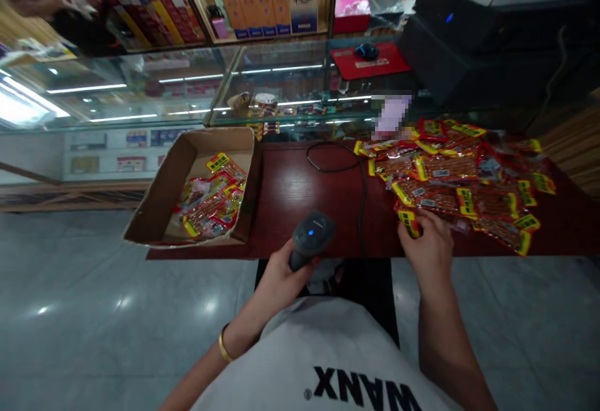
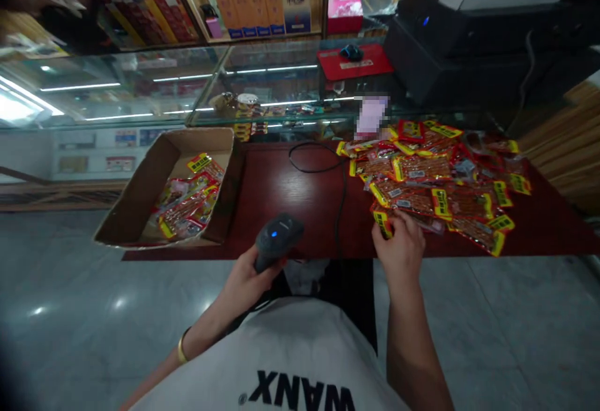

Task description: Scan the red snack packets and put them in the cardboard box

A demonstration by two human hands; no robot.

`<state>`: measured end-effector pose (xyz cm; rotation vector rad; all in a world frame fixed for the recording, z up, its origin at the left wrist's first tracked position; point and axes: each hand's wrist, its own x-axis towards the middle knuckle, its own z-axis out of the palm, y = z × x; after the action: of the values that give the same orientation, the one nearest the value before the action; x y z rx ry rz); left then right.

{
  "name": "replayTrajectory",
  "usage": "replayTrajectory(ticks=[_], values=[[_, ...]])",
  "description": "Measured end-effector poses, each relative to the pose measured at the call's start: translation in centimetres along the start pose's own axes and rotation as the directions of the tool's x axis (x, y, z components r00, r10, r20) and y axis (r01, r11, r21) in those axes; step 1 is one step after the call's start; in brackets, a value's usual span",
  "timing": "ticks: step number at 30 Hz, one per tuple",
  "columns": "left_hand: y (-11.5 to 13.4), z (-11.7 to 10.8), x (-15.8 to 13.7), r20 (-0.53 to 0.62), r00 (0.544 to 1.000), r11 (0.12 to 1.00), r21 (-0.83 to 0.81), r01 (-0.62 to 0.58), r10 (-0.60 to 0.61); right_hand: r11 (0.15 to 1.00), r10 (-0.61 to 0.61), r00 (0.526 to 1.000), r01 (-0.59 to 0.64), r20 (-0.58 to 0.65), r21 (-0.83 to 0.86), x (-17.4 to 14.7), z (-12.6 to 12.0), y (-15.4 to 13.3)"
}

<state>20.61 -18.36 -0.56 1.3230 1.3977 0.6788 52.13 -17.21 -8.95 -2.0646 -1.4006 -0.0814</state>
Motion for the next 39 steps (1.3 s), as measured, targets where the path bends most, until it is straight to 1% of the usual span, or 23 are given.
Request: replayTrajectory(ticks=[1, 5, 6, 8, 9, 11, 13, 15, 17, 20, 22, 24, 26, 28, 29, 30, 32, 33, 34, 35, 36, 37, 39], values=[[0.0, -0.1, -0.2, -0.009, 1.000, 1.000, 0.000, -0.001, 0.001, 0.999, 0.015, 1.000, -0.015, 0.002, 0.038, 0.0, -0.3, -0.4], [-0.1, -0.6, -0.9, -0.047, 0.999, 1.000, 0.002, -0.008, 0.008, 0.975, 0.177, 0.984, -0.173, -0.013, 0.138, 0.1, -2.6, -2.9], [0.0, -0.6, -1.1, -0.051, 0.999, 1.000, 0.005, -0.015, 0.016, 0.965, 0.187, 0.982, -0.178, -0.029, 0.195, 0.2, -3.1, -3.7], [0.1, -0.6, -1.4, -0.056, 0.998, 0.999, 0.011, -0.038, 0.038, 0.922, 0.157, 0.987, -0.130, -0.044, 0.366, 0.4, -3.7, -5.2], [0.2, -0.6, -1.7, -0.057, 0.997, 0.999, 0.014, -0.050, 0.051, 0.875, 0.140, 0.990, -0.109, -0.030, 0.471, 0.6, -3.8, -5.8], [0.2, -0.5, -2.2, -0.054, 0.996, 0.997, 0.017, -0.072, 0.073, 0.721, 0.135, 0.989, -0.138, 0.057, 0.680, 1.1, -3.2, -7.0], [0.1, -0.4, -2.8, -0.050, 0.995, 0.996, 0.017, -0.087, 0.088, 0.512, 0.151, 0.967, -0.255, 0.206, 0.820, 1.7, -2.0, -7.8], [-0.2, -0.3, -3.4, -0.048, 0.994, 0.996, 0.012, -0.093, 0.094, 0.343, 0.156, 0.926, -0.377, 0.343, 0.860, 2.2, -0.5, -8.5], [-0.4, -0.3, -4.1, -0.049, 0.995, 0.996, 0.007, -0.088, 0.089, 0.265, 0.157, 0.890, -0.455, 0.427, 0.850, 2.8, 1.1, -8.9], [-0.8, -0.5, -5.0, -0.050, 0.997, 0.998, 0.017, -0.066, 0.066, 0.232, 0.141, 0.859, -0.512, 0.493, 0.827, 3.6, 2.8, -9.4], [-0.9, -0.7, -5.5, -0.056, 0.997, 0.998, 0.027, -0.050, 0.052, 0.232, 0.087, 0.853, -0.519, 0.514, 0.822, 4.0, 3.5, -9.6], [-1.0, -0.9, -5.8, -0.070, 0.997, 0.999, 0.032, -0.040, 0.043, 0.261, 0.010, 0.874, -0.471, 0.485, 0.843, 4.1, 3.7, -9.9], [-1.0, -1.2, -5.9, -0.089, 0.995, 0.999, 0.035, -0.037, 0.040, 0.363, -0.064, 0.910, -0.360, 0.409, 0.859, 3.7, 3.6, -10.2], [-1.1, -1.3, -5.7, -0.104, 0.994, 0.999, 0.033, -0.034, 0.037, 0.516, -0.188, 0.922, -0.200, 0.337, 0.833, 2.9, 3.6, -10.3], [-1.0, -1.4, -5.6, -0.109, 0.994, 0.999, 0.029, -0.030, 0.033, 0.587, -0.282, 0.903, -0.105, 0.324, 0.803, 2.4, 3.7, -10.2], [-1.0, -1.4, -5.5, -0.110, 0.994, 0.999, 0.024, -0.025, 0.028, 0.641, -0.386, 0.862, -0.006, 0.329, 0.767, 1.9, 3.8, -10.1], [-0.8, -1.5, -5.2, -0.117, 0.993, 1.000, 0.019, -0.014, 0.016, 0.704, -0.547, 0.747, 0.166, 0.378, 0.690, 1.1, 4.1, -9.7], [-0.7, -1.6, -5.1, -0.122, 0.992, 1.000, 0.020, -0.009, 0.011, 0.726, -0.584, 0.701, 0.226, 0.409, 0.650, 0.9, 4.2, -9.4], [-0.7, -1.7, -4.9, -0.126, 0.992, 1.000, 0.025, -0.005, 0.008, 0.743, -0.600, 0.671, 0.266, 0.436, 0.614, 0.8, 4.4, -9.1], [-0.6, -1.7, -4.8, -0.130, 0.992, 0.999, 0.032, -0.002, 0.006, 0.755, -0.603, 0.657, 0.288, 0.452, 0.589, 0.9, 4.5, -8.9], [-0.5, -1.8, -4.7, -0.131, 0.991, 0.999, 0.040, 0.000, 0.005, 0.764, -0.594, 0.665, 0.292, 0.452, 0.575, 1.1, 4.5, -8.7], [-0.5, -1.8, -4.7, -0.133, 0.991, 0.999, 0.047, 0.001, 0.005, 0.777, -0.571, 0.693, 0.282, 0.440, 0.563, 1.3, 4.5, -8.6], [-0.5, -1.9, -4.5, -0.135, 0.991, 0.999, 0.051, 0.003, 0.004, 0.834, -0.461, 0.790, 0.230, 0.404, 0.502, 1.8, 4.3, -8.9]])
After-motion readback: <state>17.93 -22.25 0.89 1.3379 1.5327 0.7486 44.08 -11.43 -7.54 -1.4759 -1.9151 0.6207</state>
